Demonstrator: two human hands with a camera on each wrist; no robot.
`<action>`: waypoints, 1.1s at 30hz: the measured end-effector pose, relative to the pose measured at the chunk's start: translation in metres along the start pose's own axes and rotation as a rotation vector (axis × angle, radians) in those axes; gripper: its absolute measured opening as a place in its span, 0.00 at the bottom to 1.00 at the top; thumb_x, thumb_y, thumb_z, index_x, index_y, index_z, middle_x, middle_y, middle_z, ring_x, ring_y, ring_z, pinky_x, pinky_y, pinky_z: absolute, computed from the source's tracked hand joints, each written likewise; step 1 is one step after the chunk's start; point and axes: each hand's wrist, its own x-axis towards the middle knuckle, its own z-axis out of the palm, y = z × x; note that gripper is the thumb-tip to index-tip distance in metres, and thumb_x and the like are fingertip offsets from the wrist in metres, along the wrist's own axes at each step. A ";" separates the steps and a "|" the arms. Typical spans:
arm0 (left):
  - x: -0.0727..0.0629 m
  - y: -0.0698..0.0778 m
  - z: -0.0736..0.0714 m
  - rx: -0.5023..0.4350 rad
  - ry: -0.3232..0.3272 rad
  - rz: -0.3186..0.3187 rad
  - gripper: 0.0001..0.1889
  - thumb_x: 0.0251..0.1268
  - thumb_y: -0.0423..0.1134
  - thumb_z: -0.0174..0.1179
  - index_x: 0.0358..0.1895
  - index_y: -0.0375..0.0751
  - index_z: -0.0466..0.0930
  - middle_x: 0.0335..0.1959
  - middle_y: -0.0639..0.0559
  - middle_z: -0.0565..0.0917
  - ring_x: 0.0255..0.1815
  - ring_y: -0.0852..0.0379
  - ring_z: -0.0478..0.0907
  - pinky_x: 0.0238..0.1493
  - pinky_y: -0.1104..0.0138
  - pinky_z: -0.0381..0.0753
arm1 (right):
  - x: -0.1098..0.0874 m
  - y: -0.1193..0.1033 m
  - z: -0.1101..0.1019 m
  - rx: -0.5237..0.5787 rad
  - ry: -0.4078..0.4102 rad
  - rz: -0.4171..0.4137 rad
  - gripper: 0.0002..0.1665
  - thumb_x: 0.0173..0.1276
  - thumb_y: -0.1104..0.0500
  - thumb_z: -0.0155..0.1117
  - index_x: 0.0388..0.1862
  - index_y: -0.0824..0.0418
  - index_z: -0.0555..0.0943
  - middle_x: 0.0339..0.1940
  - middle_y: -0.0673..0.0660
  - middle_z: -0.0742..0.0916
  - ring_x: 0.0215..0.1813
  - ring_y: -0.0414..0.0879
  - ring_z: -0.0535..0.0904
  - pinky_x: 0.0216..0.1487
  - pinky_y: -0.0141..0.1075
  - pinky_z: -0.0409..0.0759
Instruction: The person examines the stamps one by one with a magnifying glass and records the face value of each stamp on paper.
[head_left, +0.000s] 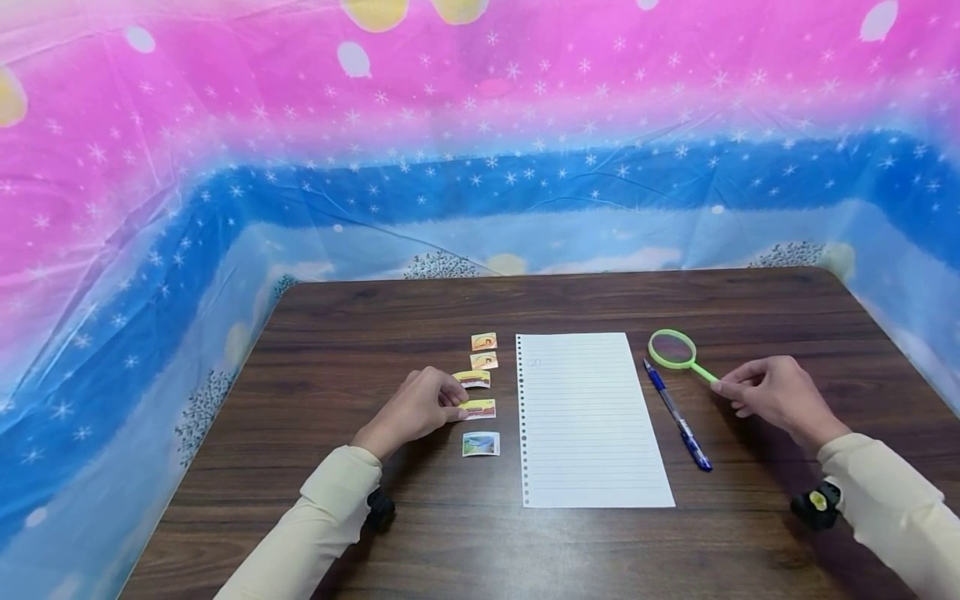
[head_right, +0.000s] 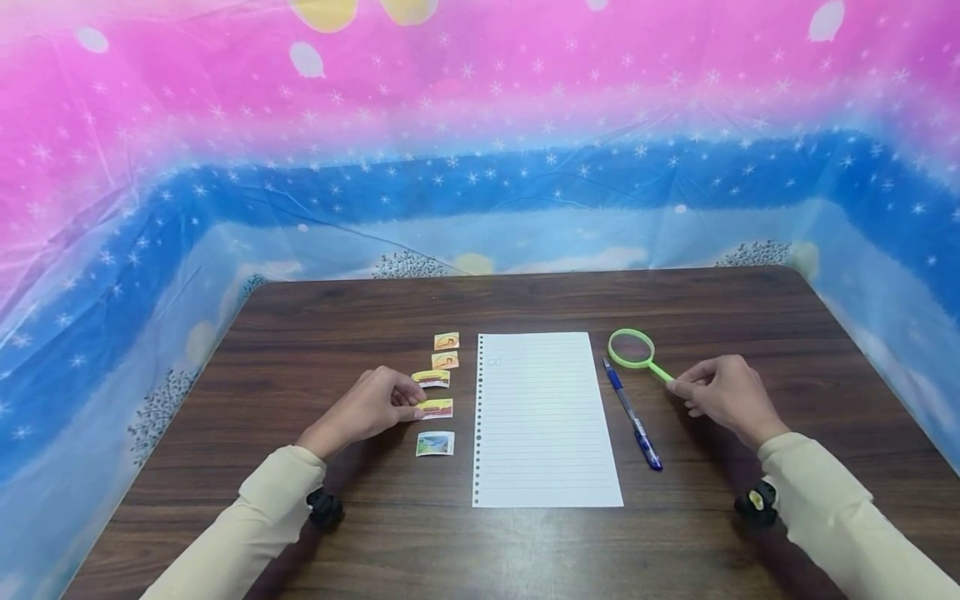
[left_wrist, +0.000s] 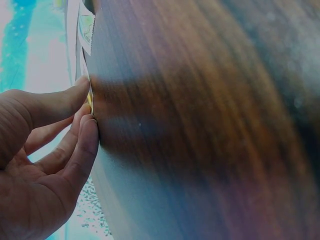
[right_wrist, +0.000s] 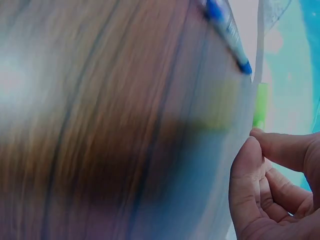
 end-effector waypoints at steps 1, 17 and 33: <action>0.000 0.000 0.000 0.000 0.000 -0.001 0.04 0.61 0.29 0.71 0.39 0.38 0.89 0.31 0.53 0.86 0.32 0.61 0.80 0.39 0.64 0.83 | -0.001 -0.002 0.001 -0.002 -0.005 -0.007 0.17 0.73 0.58 0.67 0.44 0.74 0.86 0.33 0.60 0.89 0.31 0.48 0.87 0.33 0.38 0.86; 0.001 0.000 -0.001 0.010 0.008 0.003 0.05 0.60 0.30 0.72 0.38 0.38 0.90 0.31 0.54 0.85 0.32 0.62 0.79 0.39 0.64 0.83 | -0.011 -0.051 0.037 -0.049 -0.074 -0.080 0.15 0.71 0.54 0.69 0.42 0.68 0.88 0.29 0.56 0.87 0.27 0.46 0.84 0.29 0.40 0.82; 0.000 0.000 0.000 0.001 0.009 0.003 0.04 0.61 0.29 0.71 0.39 0.38 0.89 0.32 0.53 0.86 0.32 0.61 0.79 0.39 0.64 0.83 | -0.007 -0.087 0.089 0.029 -0.125 -0.200 0.06 0.67 0.61 0.71 0.34 0.64 0.88 0.23 0.54 0.85 0.22 0.47 0.80 0.23 0.37 0.76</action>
